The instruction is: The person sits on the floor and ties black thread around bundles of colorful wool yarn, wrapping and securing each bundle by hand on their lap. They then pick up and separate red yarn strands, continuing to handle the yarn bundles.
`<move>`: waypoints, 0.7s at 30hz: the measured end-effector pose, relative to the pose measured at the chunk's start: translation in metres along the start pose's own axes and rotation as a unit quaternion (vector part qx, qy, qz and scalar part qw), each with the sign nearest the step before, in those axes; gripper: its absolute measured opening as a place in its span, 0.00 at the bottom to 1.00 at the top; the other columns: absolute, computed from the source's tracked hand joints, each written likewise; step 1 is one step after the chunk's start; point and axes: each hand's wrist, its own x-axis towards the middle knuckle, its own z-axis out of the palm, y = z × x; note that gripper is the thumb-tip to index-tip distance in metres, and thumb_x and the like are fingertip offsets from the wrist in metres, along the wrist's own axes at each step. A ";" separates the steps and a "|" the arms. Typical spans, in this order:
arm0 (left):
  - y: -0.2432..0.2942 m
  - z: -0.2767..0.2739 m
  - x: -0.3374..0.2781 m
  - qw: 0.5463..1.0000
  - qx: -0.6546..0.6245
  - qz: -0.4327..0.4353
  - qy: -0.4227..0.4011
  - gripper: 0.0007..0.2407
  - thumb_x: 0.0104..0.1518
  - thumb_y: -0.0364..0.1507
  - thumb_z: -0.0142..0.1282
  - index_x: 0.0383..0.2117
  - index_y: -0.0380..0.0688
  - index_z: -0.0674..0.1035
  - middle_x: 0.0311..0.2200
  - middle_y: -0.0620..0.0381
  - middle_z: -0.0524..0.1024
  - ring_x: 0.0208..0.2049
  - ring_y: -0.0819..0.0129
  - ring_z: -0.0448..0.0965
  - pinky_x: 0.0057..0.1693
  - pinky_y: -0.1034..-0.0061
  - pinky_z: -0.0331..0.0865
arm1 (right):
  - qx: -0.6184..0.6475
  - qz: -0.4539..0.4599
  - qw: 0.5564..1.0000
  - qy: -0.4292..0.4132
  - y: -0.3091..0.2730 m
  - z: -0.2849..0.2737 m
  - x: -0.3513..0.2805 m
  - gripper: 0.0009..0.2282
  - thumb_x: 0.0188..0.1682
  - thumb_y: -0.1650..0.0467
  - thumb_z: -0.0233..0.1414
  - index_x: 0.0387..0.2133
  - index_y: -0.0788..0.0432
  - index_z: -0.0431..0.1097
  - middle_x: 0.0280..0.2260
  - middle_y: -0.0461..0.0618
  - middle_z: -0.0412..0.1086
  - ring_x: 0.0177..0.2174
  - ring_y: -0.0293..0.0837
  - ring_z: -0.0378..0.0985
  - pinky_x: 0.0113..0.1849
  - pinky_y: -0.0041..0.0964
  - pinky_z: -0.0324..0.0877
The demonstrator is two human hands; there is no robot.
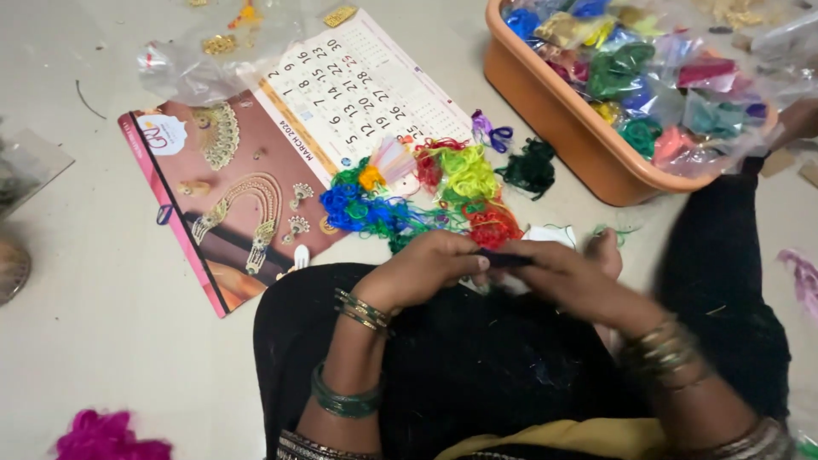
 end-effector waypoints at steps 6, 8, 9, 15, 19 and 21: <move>0.006 0.003 0.011 0.994 -0.084 -0.063 -0.012 0.10 0.62 0.31 0.56 0.29 0.39 0.84 0.24 0.64 0.79 0.26 0.80 0.71 0.36 0.82 0.66 | 0.163 0.305 0.934 -0.094 0.033 -0.067 -0.048 0.12 0.56 0.74 0.52 0.51 0.65 0.73 0.25 0.66 0.64 0.26 0.53 0.64 0.30 0.46 0.63; 0.001 0.012 0.015 0.998 -0.048 -0.051 -0.005 0.10 0.62 0.32 0.55 0.28 0.39 0.84 0.23 0.64 0.79 0.25 0.80 0.72 0.36 0.82 0.68 | 0.021 0.328 0.940 -0.088 0.026 -0.064 -0.046 0.15 0.50 0.73 0.53 0.51 0.59 0.74 0.32 0.58 0.69 0.33 0.49 0.72 0.37 0.42 0.69; -0.002 0.014 0.016 0.999 -0.005 -0.038 0.001 0.11 0.63 0.32 0.55 0.27 0.39 0.84 0.22 0.64 0.79 0.25 0.80 0.73 0.36 0.82 0.69 | -0.122 0.337 0.930 -0.078 0.024 -0.062 -0.042 0.19 0.44 0.72 0.55 0.51 0.54 0.74 0.40 0.51 0.75 0.41 0.44 0.79 0.44 0.38 0.74; -0.004 0.022 0.016 0.998 -0.045 -0.038 -0.035 0.11 0.65 0.33 0.55 0.28 0.40 0.84 0.21 0.65 0.74 0.24 0.79 0.69 0.33 0.82 0.64 | -0.113 -0.005 0.992 -0.062 -0.083 -0.017 0.024 0.42 0.39 0.65 0.67 0.67 0.66 0.55 0.59 0.61 0.65 0.54 0.53 0.67 0.53 0.44 0.58; 0.004 0.006 0.003 0.971 -0.224 -0.069 -0.048 0.08 0.61 0.32 0.53 0.29 0.44 0.81 0.23 0.66 0.78 0.24 0.76 0.78 0.35 0.81 0.73 | 0.104 0.184 0.971 -0.108 -0.068 -0.019 0.025 0.28 0.45 0.66 0.59 0.61 0.53 0.61 0.43 0.47 0.78 0.43 0.38 0.78 0.47 0.30 0.70; 0.002 -0.009 -0.008 0.998 -0.058 -0.028 0.007 0.12 0.66 0.34 0.54 0.28 0.41 0.83 0.16 0.69 0.63 0.19 0.81 0.60 0.27 0.83 0.54 | 0.105 0.277 0.955 -0.024 -0.066 -0.041 0.015 0.13 0.51 0.66 0.52 0.42 0.59 0.81 0.25 0.41 0.74 0.26 0.34 0.70 0.28 0.29 0.65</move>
